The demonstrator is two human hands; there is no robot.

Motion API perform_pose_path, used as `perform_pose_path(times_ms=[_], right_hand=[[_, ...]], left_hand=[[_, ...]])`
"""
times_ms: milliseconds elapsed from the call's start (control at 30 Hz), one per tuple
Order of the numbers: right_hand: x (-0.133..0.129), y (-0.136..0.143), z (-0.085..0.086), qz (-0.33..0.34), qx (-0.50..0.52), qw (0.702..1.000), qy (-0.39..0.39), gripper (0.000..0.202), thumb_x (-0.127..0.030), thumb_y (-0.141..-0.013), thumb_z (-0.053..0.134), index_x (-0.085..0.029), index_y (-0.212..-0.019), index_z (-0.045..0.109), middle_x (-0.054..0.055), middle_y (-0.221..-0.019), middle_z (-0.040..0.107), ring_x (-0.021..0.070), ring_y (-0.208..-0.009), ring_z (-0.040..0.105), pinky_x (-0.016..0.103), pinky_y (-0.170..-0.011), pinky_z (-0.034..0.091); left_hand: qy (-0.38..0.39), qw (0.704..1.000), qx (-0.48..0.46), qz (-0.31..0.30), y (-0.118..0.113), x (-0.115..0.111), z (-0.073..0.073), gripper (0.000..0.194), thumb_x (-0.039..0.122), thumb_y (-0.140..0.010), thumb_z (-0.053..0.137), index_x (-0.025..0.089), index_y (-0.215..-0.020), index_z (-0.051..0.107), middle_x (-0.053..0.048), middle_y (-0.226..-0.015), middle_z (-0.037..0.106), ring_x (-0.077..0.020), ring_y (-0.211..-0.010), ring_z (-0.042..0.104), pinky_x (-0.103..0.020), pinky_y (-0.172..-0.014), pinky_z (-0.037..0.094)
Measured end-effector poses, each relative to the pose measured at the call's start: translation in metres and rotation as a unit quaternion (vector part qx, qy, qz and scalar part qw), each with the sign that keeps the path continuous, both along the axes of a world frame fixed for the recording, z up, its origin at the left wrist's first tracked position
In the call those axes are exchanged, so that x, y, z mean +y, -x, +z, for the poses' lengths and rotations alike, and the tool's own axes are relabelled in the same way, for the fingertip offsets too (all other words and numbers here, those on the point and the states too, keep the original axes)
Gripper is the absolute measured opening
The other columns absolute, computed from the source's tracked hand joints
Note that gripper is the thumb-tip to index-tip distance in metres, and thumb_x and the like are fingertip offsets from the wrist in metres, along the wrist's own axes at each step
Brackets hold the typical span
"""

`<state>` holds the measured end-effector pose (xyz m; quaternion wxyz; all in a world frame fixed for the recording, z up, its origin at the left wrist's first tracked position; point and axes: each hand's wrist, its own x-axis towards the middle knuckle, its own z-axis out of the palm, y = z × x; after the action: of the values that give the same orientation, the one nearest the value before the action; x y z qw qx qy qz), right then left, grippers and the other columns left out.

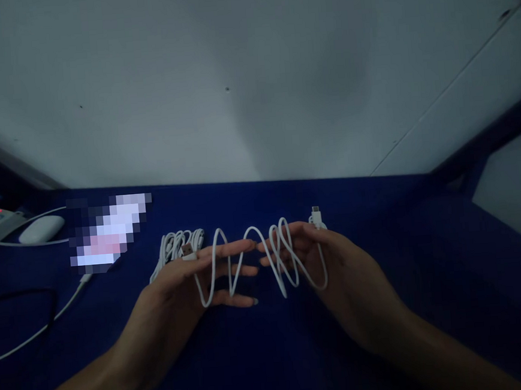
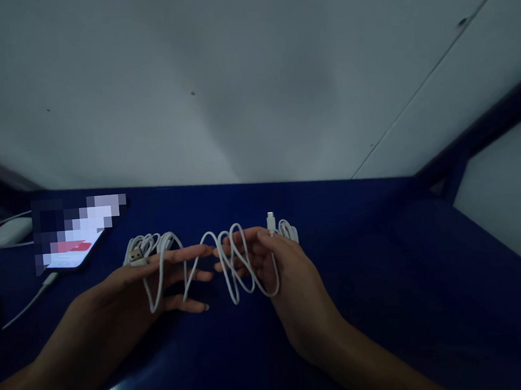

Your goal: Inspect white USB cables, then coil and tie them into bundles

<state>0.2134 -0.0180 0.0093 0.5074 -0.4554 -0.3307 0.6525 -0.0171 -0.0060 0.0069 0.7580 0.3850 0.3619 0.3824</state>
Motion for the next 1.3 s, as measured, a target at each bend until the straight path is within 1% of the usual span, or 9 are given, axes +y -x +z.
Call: perform_pose_path(times_ms=[133,233,333,467,700,800,900,1067,1300], right_hand=[[-0.0009,0.001,0.002,-0.008,-0.01,1.0,0.014,0.036,-0.051,-0.104,0.063,-0.025,-0.099,0.088,0.011,-0.115,0.082,0.0318,-0.105,0.073,0.049,-0.104,0.052],[-0.0014,0.0012,0.0025,-0.007,-0.012,1.0,0.011,0.038,-0.05,-0.106,0.059,-0.025,-0.1,0.087,0.011,-0.115,0.082,0.0318,-0.105,0.073,0.049,-0.105,0.052],[-0.0013,0.0006,0.0021,-0.004,-0.013,1.0,0.01,0.04,-0.048,-0.108,0.056,-0.025,-0.1,0.088,0.011,-0.116,0.081,0.0321,-0.107,0.072,0.049,-0.105,0.051],[-0.0009,-0.0006,0.0015,-0.006,-0.011,1.0,0.019,0.036,-0.051,-0.105,0.062,-0.026,-0.101,0.087,0.01,-0.117,0.082,0.0327,-0.109,0.072,0.049,-0.107,0.05],[-0.0009,0.0001,0.0001,-0.004,-0.009,1.0,0.028,0.039,-0.051,-0.107,0.057,-0.025,-0.102,0.086,0.01,-0.112,0.083,0.029,-0.099,0.074,0.047,-0.1,0.052],[-0.001,0.0007,-0.0008,-0.001,0.001,1.0,0.022,0.036,-0.05,-0.106,0.059,-0.025,-0.101,0.085,0.01,-0.113,0.083,0.0294,-0.101,0.074,0.046,-0.098,0.053],[-0.0007,0.0013,-0.0014,-0.009,0.002,1.0,0.017,0.034,-0.049,-0.104,0.061,-0.025,-0.099,0.085,0.01,-0.113,0.084,0.0303,-0.102,0.074,0.046,-0.096,0.054],[0.0003,0.0016,-0.0013,-0.022,0.0,1.0,0.02,0.033,-0.049,-0.104,0.061,-0.026,-0.098,0.085,0.01,-0.108,0.084,0.0307,-0.101,0.075,0.048,-0.1,0.054],[-0.0011,0.0014,0.002,-0.034,0.021,0.999,0.027,0.029,-0.046,-0.103,0.067,-0.025,-0.096,0.086,0.009,-0.102,0.084,0.0293,-0.099,0.076,0.046,-0.1,0.054]], left_hand=[[-0.003,1.0,0.015,0.007,0.0009,0.0,0.0001,0.045,0.033,-0.111,0.051,0.016,-0.128,0.088,-0.018,-0.163,0.066,-0.0451,-0.136,0.067,-0.047,-0.085,0.07],[-0.006,1.0,0.018,0.002,0.0005,0.0015,-0.0007,0.045,0.034,-0.111,0.051,0.016,-0.127,0.088,-0.018,-0.164,0.065,-0.0446,-0.132,0.07,-0.044,-0.079,0.071],[-0.004,1.0,0.015,-0.007,0.0004,0.0022,-0.0012,0.045,0.035,-0.112,0.051,0.015,-0.13,0.087,-0.019,-0.164,0.065,-0.0434,-0.13,0.072,-0.043,-0.081,0.071],[0.001,1.0,0.009,-0.007,0.002,0.0011,-0.0011,0.044,0.035,-0.112,0.052,0.015,-0.128,0.088,-0.018,-0.165,0.064,-0.0436,-0.13,0.073,-0.043,-0.082,0.071],[-0.008,1.0,0.002,-0.018,0.001,0.0021,0.0001,0.045,0.035,-0.113,0.05,0.014,-0.127,0.088,-0.019,-0.162,0.066,-0.0438,-0.133,0.072,-0.041,-0.082,0.073],[-0.005,1.0,0.005,-0.019,-0.0002,0.003,0.0007,0.046,0.035,-0.113,0.05,0.015,-0.128,0.088,-0.019,-0.159,0.069,-0.0441,-0.136,0.071,-0.04,-0.082,0.073],[-0.008,1.0,0.006,-0.012,-0.0006,0.0031,0.0024,0.045,0.034,-0.112,0.05,0.015,-0.126,0.089,-0.018,-0.16,0.069,-0.045,-0.138,0.07,-0.039,-0.081,0.073],[-0.002,1.0,0.009,0.008,0.0003,0.0039,0.0051,0.044,0.033,-0.111,0.053,0.015,-0.124,0.09,-0.018,-0.156,0.072,-0.0444,-0.136,0.071,-0.037,-0.078,0.073],[-0.011,1.0,0.015,0.018,0.0045,0.0043,0.0008,0.043,0.038,-0.109,0.056,0.017,-0.124,0.09,-0.018,-0.146,0.077,-0.0452,-0.137,0.07,-0.036,-0.078,0.073]])
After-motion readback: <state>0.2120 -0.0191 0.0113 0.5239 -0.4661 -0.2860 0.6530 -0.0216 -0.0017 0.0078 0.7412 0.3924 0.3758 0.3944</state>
